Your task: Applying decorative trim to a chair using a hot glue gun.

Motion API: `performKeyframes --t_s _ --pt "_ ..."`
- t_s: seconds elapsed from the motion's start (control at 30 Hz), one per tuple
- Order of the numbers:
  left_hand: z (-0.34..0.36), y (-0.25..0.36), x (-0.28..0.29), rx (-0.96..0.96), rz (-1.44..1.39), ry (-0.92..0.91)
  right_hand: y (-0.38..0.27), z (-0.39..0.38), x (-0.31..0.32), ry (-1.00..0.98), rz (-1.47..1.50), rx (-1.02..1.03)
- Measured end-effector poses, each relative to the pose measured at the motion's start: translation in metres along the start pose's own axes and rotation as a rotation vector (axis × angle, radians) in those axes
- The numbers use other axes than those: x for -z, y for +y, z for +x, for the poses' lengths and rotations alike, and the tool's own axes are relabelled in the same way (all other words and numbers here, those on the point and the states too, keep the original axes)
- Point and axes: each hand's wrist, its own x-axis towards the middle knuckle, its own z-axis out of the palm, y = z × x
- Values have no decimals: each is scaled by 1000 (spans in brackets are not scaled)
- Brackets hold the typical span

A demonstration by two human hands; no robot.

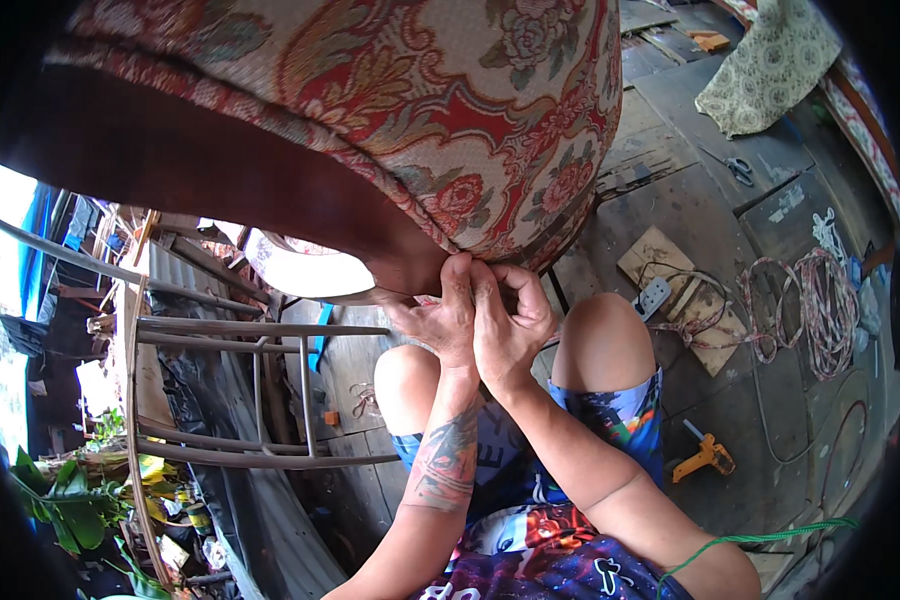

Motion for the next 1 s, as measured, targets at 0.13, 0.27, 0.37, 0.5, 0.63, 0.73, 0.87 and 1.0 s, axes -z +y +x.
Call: performKeyframes --t_s 0.13,0.27,0.37,0.5,0.63,0.73,0.87,1.0 --pt "-1 -2 -2 62 -158 24 -3 0 -3 15 -49 88" --pt "-1 11 -9 -22 -130 1 -5 2 0 27 -87 96" --pt "4 30 -8 -69 -125 10 -2 1 -2 17 -40 84" --pt "5 36 -8 -90 -121 27 -6 -1 -4 7 -35 54" --pt "8 37 -8 -100 -134 29 -9 -1 -3 12 -52 65" --pt "7 37 -10 -81 -148 36 -7 -1 -3 15 -52 71" --pt "9 39 -8 -126 -120 39 -1 0 -1 12 -140 101" --pt "12 47 -6 -145 -98 20 -7 0 -4 15 -120 102"
